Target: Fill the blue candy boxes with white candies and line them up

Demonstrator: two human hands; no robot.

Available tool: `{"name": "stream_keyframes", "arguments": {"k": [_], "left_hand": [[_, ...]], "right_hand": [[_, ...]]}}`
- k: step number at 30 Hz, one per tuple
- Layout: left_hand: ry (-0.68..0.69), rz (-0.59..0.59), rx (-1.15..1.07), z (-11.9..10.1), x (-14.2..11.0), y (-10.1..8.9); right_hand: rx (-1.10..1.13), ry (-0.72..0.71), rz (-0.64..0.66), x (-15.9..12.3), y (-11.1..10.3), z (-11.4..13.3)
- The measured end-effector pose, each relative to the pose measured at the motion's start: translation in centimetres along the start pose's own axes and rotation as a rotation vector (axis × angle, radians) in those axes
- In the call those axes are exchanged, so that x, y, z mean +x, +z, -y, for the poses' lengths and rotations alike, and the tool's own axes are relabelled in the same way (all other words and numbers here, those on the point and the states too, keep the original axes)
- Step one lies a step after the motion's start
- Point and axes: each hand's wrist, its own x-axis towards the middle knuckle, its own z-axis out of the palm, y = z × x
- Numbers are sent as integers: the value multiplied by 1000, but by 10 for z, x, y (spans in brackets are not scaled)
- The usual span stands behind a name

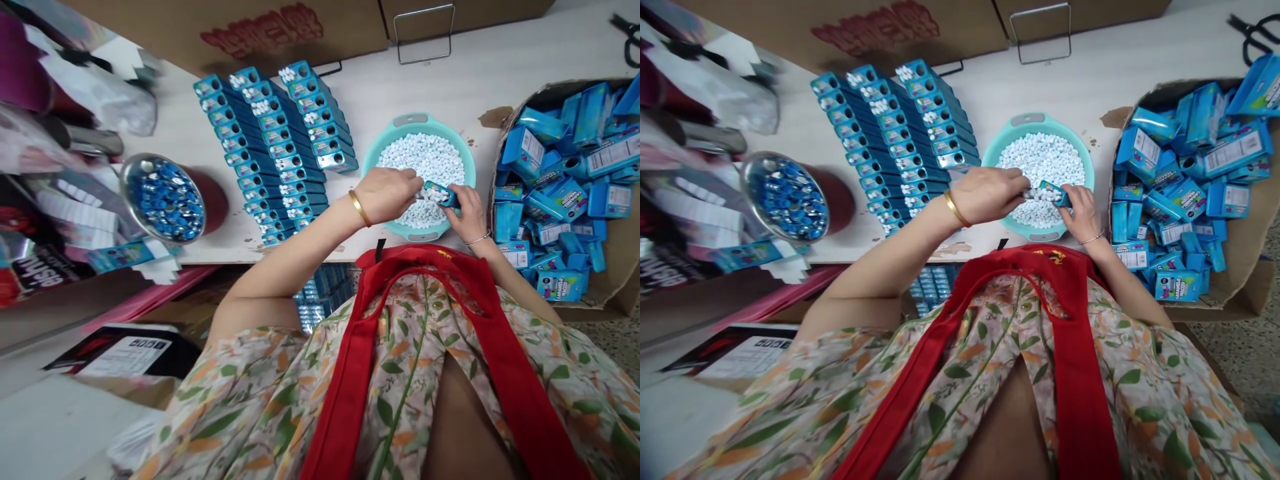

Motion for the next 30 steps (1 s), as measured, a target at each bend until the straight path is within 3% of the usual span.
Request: {"name": "stream_keyframes", "arguments": {"k": [3, 6, 10, 13, 15, 17, 22, 26, 30], "left_hand": [[-36, -15, 37, -24, 0, -8], [-54, -86, -10, -18, 1, 2], [-226, -224, -89, 43, 12, 43], [-421, -203, -71, 91, 31, 82], [-463, -168, -94, 105, 49, 108], [-415, -144, -165, 99, 68, 133], [-280, 0, -290, 48, 92, 180], [-264, 7, -425, 40, 76, 186], [-199, -96, -483, 65, 38, 158]], "right_hand": [[0, -2, 21, -2, 3, -3], [9, 30, 4, -4, 2, -4], [49, 103, -49, -5, -4, -7], [98, 146, -92, -7, -10, -9], [123, 164, -105, -8, -14, -11], [137, 177, -111, -10, -16, -11], [172, 203, -176, -13, -20, -12], [193, 242, -218, -15, -23, -13], [198, 245, -222, -14, -23, -15]]}}
